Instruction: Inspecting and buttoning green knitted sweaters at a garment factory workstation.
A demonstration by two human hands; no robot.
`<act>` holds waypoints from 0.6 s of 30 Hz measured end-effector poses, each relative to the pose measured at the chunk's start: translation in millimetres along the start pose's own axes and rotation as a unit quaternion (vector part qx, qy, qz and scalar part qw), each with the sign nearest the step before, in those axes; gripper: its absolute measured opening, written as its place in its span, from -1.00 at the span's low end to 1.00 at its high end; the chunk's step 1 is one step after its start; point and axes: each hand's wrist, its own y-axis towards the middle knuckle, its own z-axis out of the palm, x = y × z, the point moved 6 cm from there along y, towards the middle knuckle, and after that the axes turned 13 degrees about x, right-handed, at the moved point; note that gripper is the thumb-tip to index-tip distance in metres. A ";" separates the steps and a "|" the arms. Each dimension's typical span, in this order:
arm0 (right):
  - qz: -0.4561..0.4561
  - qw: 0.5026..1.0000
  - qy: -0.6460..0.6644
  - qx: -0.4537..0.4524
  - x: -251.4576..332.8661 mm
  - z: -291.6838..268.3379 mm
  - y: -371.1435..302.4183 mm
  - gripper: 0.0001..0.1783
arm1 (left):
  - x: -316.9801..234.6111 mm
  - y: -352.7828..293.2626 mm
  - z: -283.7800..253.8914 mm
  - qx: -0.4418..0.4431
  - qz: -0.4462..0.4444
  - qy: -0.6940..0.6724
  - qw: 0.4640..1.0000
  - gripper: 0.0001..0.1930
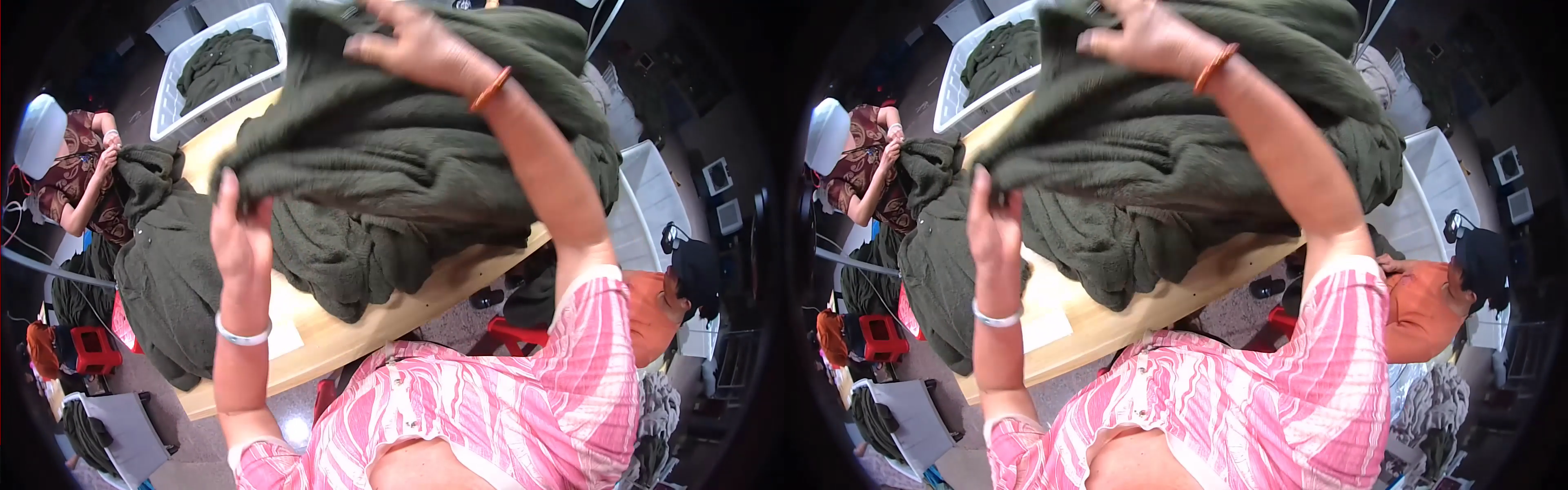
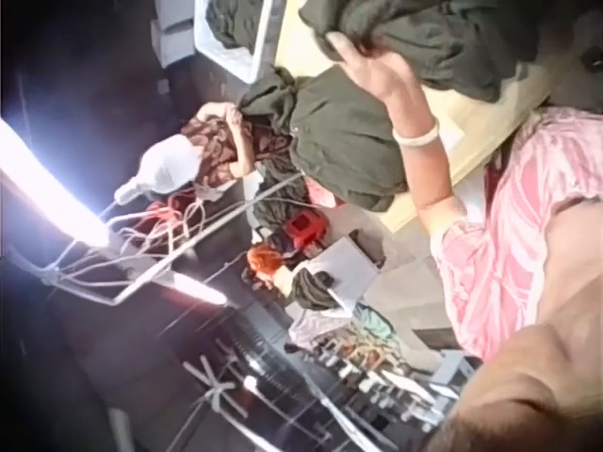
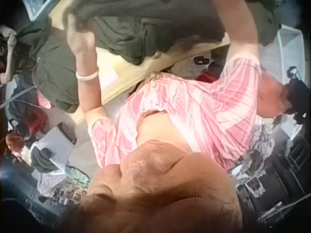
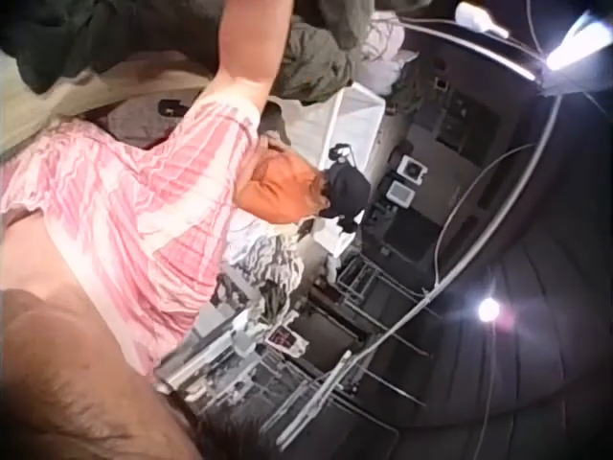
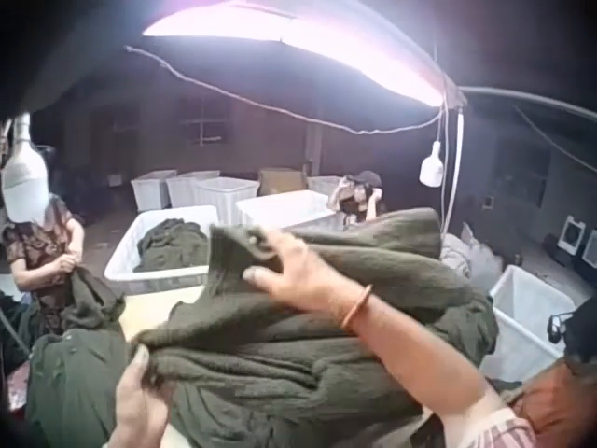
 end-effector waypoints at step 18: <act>0.102 0.978 0.087 0.158 30.4 192.7 -243.3 -0.23 | 144.7 -106.0 -100.0 0.053 -0.336 0.139 0.930 -0.72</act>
